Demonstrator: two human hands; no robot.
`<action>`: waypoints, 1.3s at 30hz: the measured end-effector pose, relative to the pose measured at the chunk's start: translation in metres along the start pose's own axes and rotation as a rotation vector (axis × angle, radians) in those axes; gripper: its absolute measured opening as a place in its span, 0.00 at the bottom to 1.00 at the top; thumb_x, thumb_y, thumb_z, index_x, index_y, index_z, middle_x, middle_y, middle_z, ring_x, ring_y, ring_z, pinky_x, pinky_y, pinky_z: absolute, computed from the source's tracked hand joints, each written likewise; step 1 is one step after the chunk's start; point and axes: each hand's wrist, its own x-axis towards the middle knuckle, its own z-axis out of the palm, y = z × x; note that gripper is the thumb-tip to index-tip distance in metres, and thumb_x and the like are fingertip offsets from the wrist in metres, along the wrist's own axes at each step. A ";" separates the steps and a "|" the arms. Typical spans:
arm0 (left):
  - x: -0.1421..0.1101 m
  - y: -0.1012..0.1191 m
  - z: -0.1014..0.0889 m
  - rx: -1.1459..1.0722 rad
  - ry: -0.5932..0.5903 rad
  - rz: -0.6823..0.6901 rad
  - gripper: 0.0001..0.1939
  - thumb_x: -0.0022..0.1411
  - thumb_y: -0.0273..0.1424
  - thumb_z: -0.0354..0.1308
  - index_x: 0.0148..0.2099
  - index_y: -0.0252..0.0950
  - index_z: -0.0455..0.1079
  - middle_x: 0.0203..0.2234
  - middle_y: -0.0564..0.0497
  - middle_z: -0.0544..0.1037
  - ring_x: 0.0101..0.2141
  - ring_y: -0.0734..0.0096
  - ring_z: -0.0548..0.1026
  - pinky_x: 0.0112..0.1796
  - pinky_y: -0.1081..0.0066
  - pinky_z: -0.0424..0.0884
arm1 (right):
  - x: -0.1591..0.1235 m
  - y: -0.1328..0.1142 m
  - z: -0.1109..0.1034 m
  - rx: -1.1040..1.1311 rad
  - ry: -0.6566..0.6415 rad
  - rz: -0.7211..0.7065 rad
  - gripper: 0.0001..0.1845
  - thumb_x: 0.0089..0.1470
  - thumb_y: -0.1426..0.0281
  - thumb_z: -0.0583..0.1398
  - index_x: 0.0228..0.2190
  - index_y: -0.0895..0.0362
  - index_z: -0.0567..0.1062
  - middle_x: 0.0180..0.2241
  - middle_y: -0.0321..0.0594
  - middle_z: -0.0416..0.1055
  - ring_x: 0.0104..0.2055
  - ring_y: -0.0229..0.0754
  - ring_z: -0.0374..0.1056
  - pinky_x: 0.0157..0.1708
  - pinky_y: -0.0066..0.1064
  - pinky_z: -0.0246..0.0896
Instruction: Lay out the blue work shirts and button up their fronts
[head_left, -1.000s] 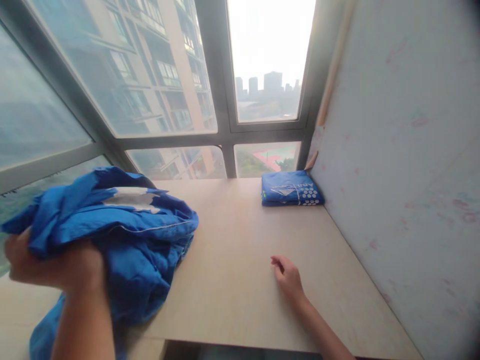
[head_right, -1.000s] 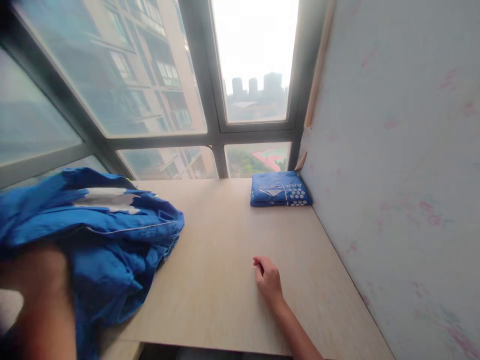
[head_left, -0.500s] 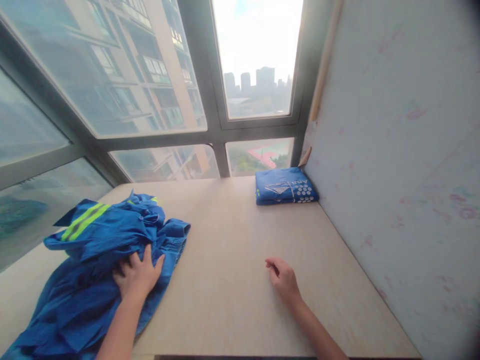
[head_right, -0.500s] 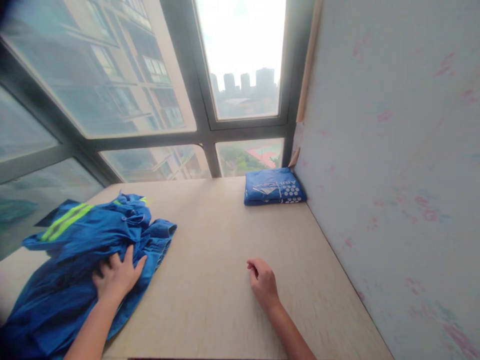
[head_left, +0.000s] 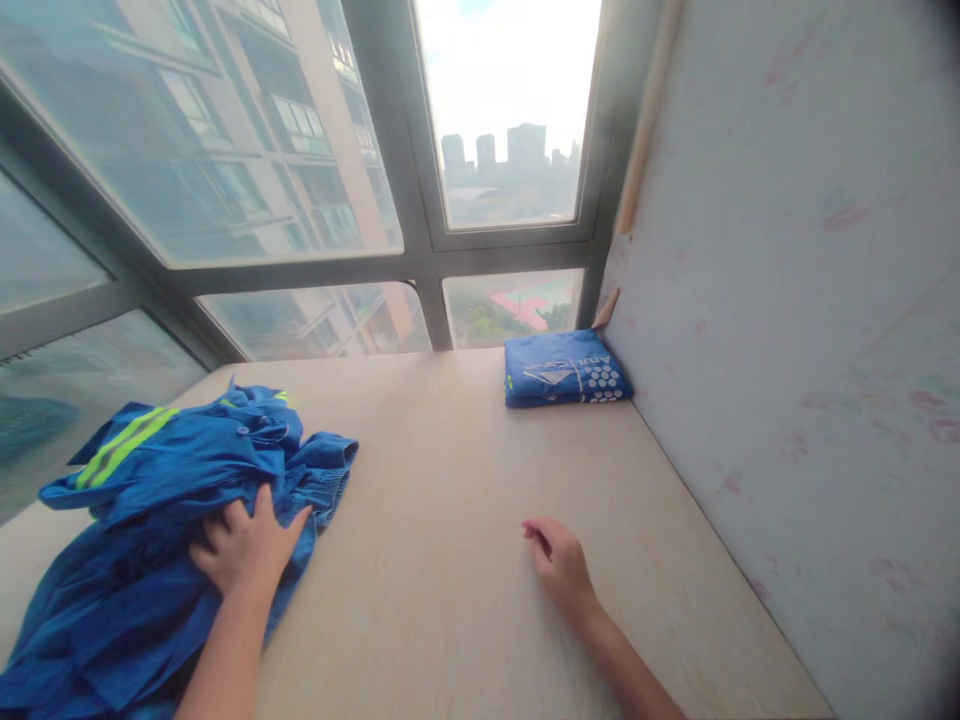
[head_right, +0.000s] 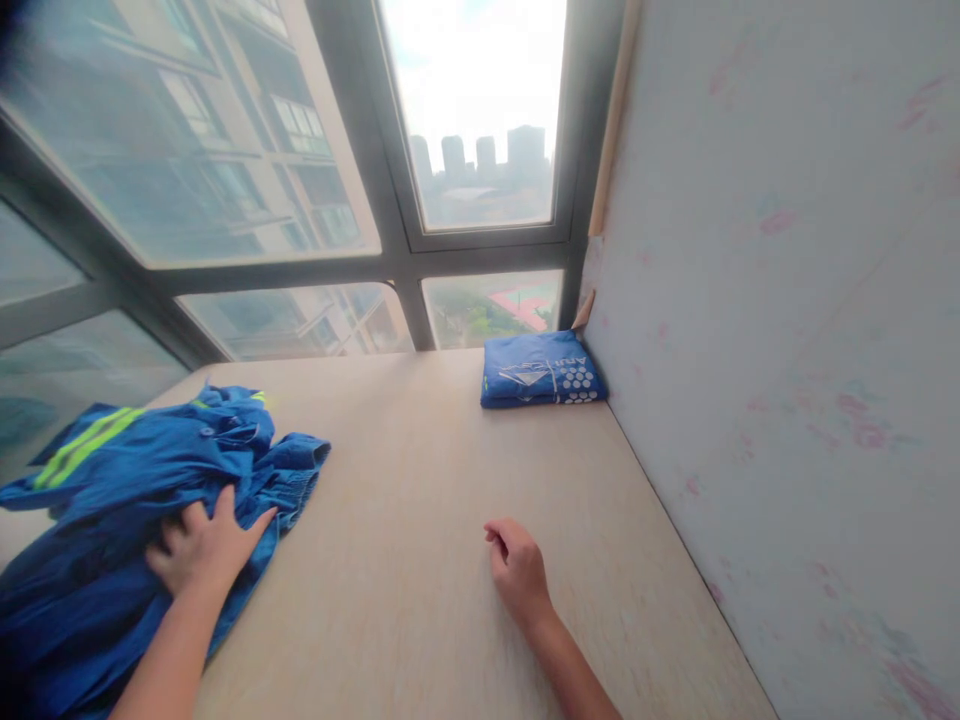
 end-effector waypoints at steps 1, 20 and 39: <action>0.001 0.000 0.000 -0.005 0.017 -0.025 0.31 0.59 0.50 0.55 0.60 0.40 0.63 0.54 0.39 0.68 0.55 0.38 0.63 0.49 0.43 0.62 | 0.000 0.000 0.000 -0.003 -0.002 -0.004 0.14 0.54 0.73 0.53 0.36 0.54 0.77 0.35 0.42 0.77 0.37 0.45 0.73 0.41 0.36 0.67; -0.091 0.201 -0.015 -0.625 -0.301 0.660 0.16 0.66 0.34 0.47 0.27 0.38 0.67 0.26 0.48 0.75 0.30 0.67 0.70 0.33 0.69 0.58 | 0.022 0.010 -0.004 -0.002 0.015 0.072 0.14 0.56 0.68 0.53 0.37 0.53 0.78 0.35 0.43 0.77 0.37 0.47 0.74 0.40 0.36 0.69; -0.086 0.202 0.003 -0.839 -0.403 0.560 0.15 0.66 0.37 0.48 0.28 0.38 0.66 0.25 0.51 0.73 0.28 0.70 0.68 0.30 0.70 0.55 | 0.233 0.087 -0.057 -0.777 0.475 -0.203 0.20 0.56 0.75 0.51 0.48 0.58 0.73 0.48 0.52 0.70 0.48 0.52 0.64 0.49 0.44 0.57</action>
